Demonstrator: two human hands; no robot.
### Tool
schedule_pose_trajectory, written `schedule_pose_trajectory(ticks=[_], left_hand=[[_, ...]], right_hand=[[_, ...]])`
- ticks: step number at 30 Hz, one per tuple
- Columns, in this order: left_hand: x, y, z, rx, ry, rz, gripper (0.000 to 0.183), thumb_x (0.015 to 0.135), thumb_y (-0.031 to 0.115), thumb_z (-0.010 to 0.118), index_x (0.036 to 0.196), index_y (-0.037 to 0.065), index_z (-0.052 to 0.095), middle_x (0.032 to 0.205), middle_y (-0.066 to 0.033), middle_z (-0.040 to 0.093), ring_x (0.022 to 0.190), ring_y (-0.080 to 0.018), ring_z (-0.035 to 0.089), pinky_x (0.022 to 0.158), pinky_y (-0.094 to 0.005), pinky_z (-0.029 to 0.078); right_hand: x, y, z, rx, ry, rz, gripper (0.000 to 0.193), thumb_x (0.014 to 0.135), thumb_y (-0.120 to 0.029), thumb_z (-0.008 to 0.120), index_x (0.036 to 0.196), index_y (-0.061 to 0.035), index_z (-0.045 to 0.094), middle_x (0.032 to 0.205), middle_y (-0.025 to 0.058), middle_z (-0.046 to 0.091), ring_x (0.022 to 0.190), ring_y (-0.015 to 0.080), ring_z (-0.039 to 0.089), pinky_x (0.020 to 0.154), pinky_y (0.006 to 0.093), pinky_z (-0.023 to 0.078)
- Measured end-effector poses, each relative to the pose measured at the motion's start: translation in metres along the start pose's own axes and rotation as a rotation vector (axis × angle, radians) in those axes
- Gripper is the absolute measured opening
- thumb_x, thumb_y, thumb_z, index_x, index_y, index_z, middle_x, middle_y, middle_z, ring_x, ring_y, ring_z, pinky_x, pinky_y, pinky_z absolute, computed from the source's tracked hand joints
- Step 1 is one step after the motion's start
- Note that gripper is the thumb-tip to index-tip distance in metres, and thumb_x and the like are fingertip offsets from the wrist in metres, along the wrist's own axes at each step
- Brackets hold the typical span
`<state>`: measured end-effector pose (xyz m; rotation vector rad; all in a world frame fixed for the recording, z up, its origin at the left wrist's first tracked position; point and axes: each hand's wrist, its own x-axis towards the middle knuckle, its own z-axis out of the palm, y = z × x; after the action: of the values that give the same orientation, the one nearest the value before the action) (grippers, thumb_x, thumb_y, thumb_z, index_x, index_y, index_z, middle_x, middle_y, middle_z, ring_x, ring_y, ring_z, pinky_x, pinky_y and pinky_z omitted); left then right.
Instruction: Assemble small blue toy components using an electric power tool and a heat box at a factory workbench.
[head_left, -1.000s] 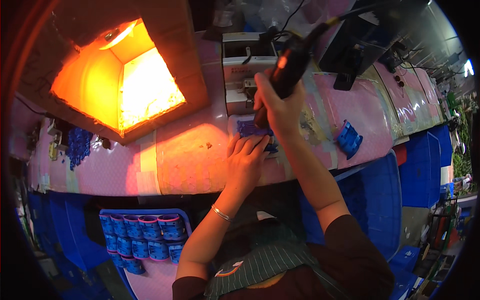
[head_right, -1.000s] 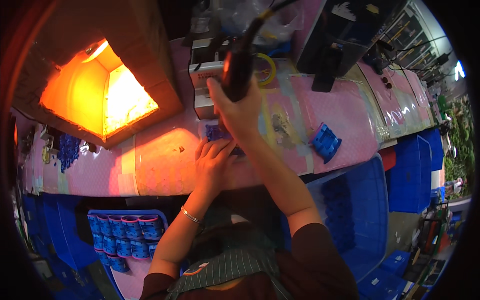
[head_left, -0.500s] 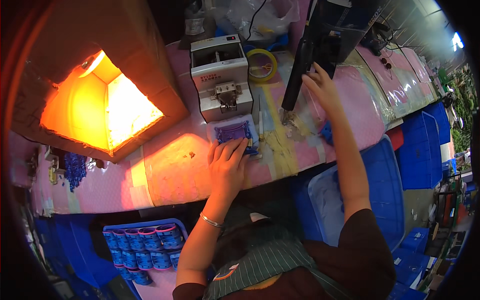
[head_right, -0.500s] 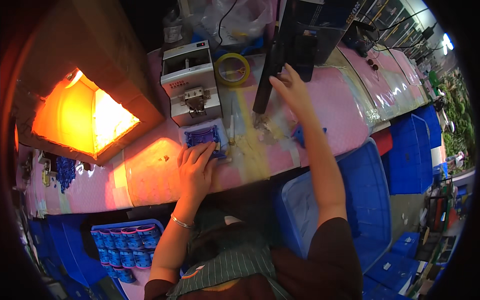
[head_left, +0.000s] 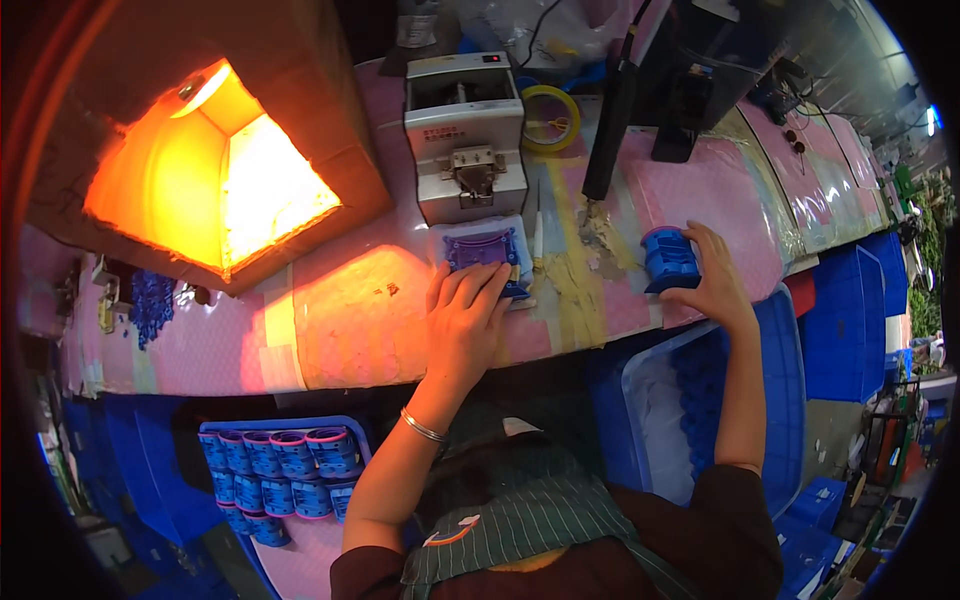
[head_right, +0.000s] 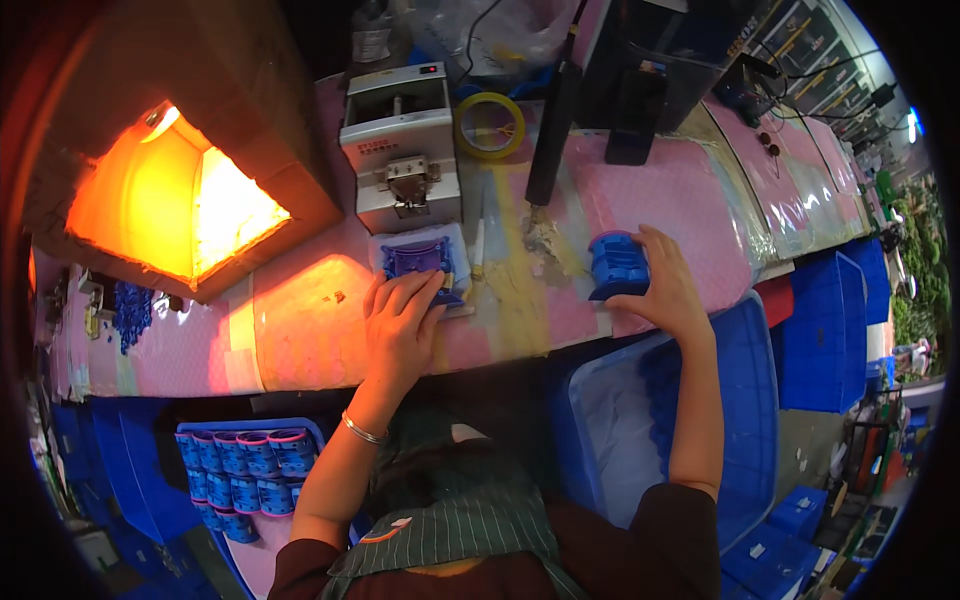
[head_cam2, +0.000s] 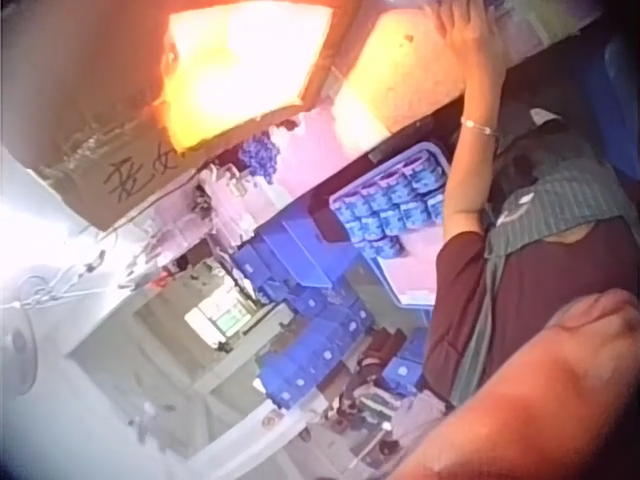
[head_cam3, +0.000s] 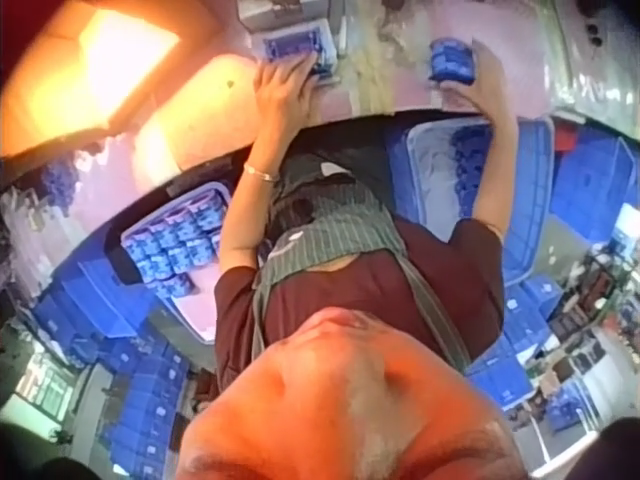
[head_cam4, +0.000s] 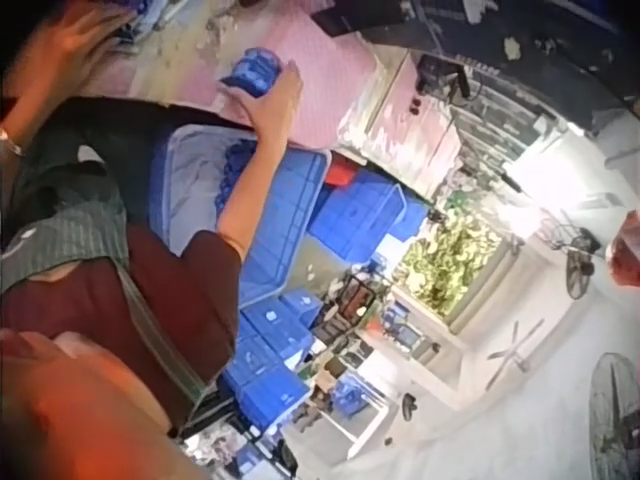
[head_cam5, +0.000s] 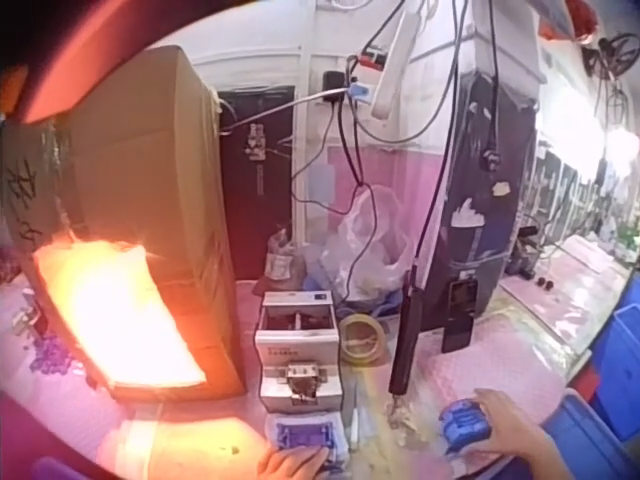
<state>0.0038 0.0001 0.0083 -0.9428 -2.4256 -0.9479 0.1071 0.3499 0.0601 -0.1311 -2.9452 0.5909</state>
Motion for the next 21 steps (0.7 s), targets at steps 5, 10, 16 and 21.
schedule_pose_trajectory(ticks=[5, 10, 16, 21], left_hand=[[-0.007, -0.007, -0.014, -0.180, 0.053, 0.059, 0.031, 0.080, 0.002, 0.071, 0.110, 0.006, 0.070, 0.116, -0.0092, 0.066, 0.108, -0.0288, 0.061, 0.102, -0.0449, 0.045], [-0.024, -0.022, -0.033, -0.342, 0.157, -0.169, 0.022, 0.085, -0.003, 0.066, 0.106, 0.002, 0.070, 0.110, -0.0138, 0.067, 0.106, -0.0301, 0.063, 0.092, -0.0366, 0.049], [-0.023, -0.026, -0.046, -0.427, 0.207, -0.304, 0.022, 0.087, -0.003, 0.064, 0.107, 0.000, 0.069, 0.110, -0.0145, 0.067, 0.105, -0.0297, 0.064, 0.094, -0.0375, 0.049], [-0.024, -0.031, -0.044, -0.385, 0.242, -0.219, 0.027, 0.083, 0.000, 0.069, 0.110, 0.003, 0.068, 0.111, -0.0133, 0.066, 0.101, -0.0296, 0.063, 0.087, -0.0368, 0.051]], right_hand=[[0.013, -0.019, 0.019, 0.103, 0.067, -0.024, 0.092, 0.058, -0.022, 0.091, 0.136, -0.0020, 0.047, 0.127, 0.0162, 0.055, 0.116, 0.0319, 0.056, 0.096, 0.0387, 0.048], [0.042, -0.133, 0.039, 0.255, 0.191, -0.310, 0.090, 0.060, -0.023, 0.090, 0.138, -0.0042, 0.049, 0.130, 0.0164, 0.053, 0.119, 0.0340, 0.054, 0.101, 0.0411, 0.044], [0.077, -0.171, 0.066, 0.310, 0.048, -0.458, 0.087, 0.062, -0.021, 0.088, 0.139, -0.0063, 0.050, 0.135, 0.0148, 0.049, 0.125, 0.0347, 0.048, 0.106, 0.0415, 0.040], [0.078, -0.177, 0.066, 0.261, -0.040, -0.441, 0.086, 0.063, -0.020, 0.087, 0.140, -0.0079, 0.050, 0.136, 0.0148, 0.048, 0.126, 0.0350, 0.048, 0.105, 0.0421, 0.041]])
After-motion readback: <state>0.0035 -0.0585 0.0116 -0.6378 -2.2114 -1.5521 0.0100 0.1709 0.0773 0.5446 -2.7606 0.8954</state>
